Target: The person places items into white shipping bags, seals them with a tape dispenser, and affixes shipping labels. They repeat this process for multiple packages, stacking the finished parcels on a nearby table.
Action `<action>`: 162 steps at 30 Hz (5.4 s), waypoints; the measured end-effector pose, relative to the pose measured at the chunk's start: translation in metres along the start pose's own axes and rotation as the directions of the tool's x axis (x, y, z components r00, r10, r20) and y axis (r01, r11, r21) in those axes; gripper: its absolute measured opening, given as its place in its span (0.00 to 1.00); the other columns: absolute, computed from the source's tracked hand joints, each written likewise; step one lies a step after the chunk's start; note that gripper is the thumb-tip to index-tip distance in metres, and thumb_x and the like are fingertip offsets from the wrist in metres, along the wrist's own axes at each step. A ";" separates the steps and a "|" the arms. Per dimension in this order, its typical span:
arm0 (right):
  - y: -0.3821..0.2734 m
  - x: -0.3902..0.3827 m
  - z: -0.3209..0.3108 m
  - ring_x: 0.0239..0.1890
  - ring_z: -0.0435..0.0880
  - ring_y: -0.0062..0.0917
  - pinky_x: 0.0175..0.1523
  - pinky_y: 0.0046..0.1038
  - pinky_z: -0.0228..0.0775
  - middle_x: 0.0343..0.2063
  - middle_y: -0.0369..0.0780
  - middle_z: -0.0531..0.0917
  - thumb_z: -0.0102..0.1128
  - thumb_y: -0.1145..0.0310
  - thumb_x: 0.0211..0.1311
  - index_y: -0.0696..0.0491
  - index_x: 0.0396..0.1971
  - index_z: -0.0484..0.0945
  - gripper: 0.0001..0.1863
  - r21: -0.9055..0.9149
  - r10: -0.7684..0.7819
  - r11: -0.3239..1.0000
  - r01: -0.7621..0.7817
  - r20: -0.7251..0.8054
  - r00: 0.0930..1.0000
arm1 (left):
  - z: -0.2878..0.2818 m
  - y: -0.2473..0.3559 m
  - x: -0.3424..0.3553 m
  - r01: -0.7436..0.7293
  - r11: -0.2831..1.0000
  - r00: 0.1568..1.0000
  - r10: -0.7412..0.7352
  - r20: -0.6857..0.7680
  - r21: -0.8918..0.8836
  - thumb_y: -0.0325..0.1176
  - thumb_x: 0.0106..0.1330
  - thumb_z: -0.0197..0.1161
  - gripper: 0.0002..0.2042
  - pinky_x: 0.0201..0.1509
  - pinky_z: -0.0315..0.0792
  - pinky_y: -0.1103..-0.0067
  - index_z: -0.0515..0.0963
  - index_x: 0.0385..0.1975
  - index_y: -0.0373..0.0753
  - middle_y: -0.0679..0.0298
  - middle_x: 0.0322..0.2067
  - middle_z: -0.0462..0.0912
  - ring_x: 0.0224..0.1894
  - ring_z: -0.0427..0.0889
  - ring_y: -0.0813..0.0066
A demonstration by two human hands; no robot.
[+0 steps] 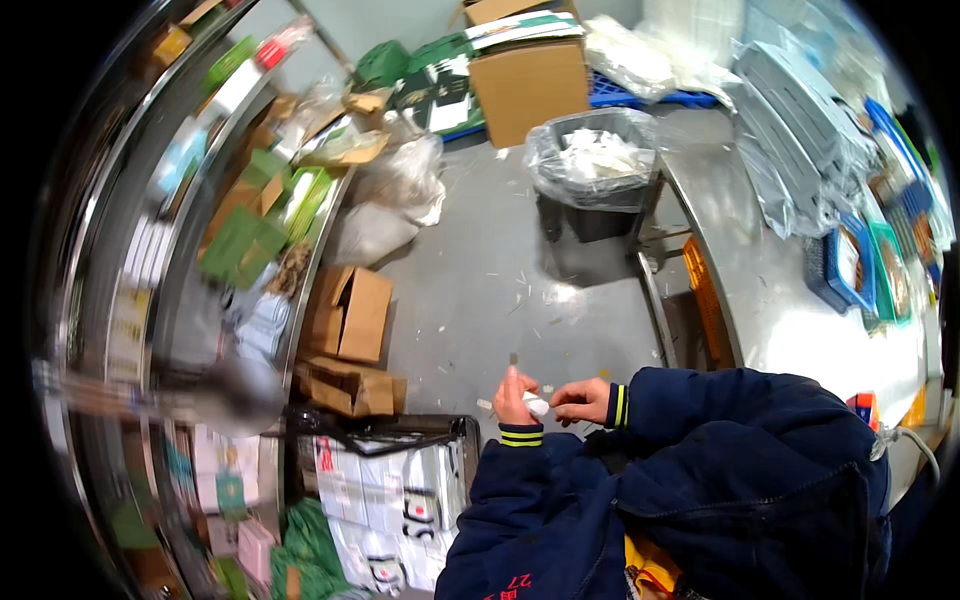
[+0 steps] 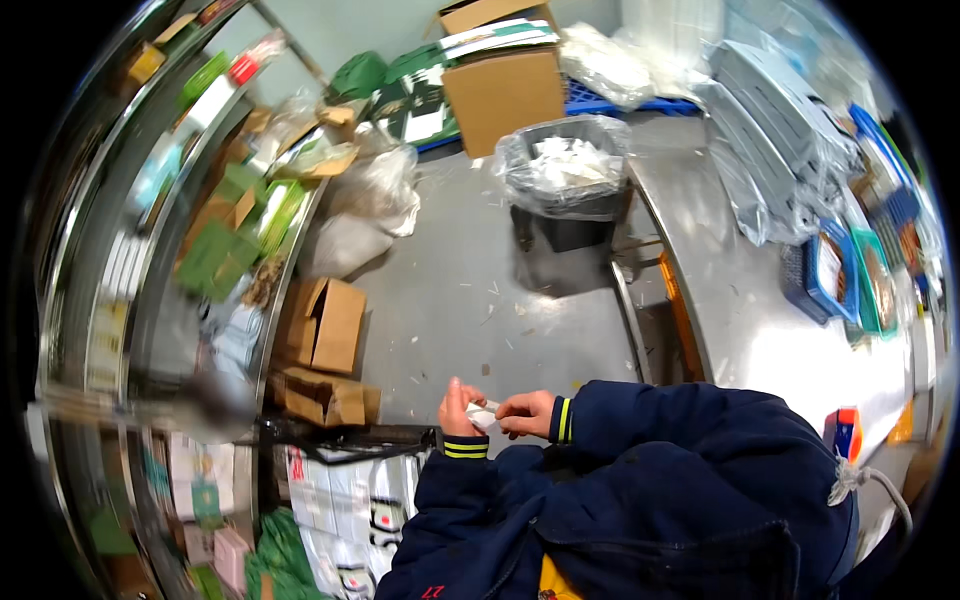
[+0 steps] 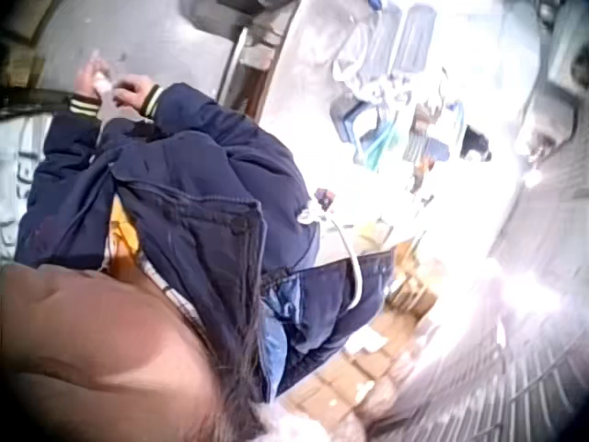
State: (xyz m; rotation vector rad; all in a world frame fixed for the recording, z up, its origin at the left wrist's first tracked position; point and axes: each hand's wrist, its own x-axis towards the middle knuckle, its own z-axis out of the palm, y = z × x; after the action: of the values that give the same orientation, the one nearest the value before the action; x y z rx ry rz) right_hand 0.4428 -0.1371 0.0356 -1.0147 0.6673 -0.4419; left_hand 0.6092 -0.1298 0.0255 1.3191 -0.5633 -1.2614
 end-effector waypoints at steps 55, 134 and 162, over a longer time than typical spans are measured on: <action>-0.082 -0.153 -0.286 0.29 0.78 0.20 0.32 0.20 0.70 0.30 0.36 0.79 0.46 0.63 0.60 0.52 0.41 0.70 0.13 -0.156 0.206 0.882 0.444 -0.720 -0.663 | 0.605 -0.080 0.690 -0.652 0.642 0.395 -0.165 0.904 0.402 0.38 0.58 0.57 0.15 0.33 0.70 0.79 0.75 0.39 0.35 0.57 0.28 0.80 0.33 0.78 0.70; -0.074 -0.318 0.088 0.30 0.77 0.31 0.38 0.23 0.67 0.26 0.41 0.78 0.53 0.73 0.56 0.59 0.32 0.75 0.07 -0.664 -0.622 0.746 -0.058 -0.662 -0.418 | 0.545 -0.027 -0.241 -0.233 0.957 -0.587 0.006 0.810 -0.176 0.28 0.62 0.49 0.09 0.34 0.65 0.85 0.72 0.33 0.29 0.65 0.27 0.76 0.30 0.72 0.80; -0.062 -0.352 0.105 0.34 0.75 0.31 0.34 0.26 0.70 0.32 0.39 0.75 0.59 0.75 0.39 0.51 0.38 0.75 0.19 -0.525 -0.753 0.579 -0.624 -0.637 -0.164 | 0.404 -0.004 -0.245 -0.491 0.294 -0.863 -0.037 0.503 -0.820 0.52 0.45 0.62 0.23 0.51 0.58 0.56 0.76 0.36 0.42 0.58 0.36 0.71 0.42 0.71 0.61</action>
State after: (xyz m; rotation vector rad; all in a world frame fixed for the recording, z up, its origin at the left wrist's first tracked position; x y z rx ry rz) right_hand 0.2586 0.1188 0.2344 -1.4927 2.7142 -1.2370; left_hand 0.1759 -0.0678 0.2031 -1.0031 -2.6321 -0.5112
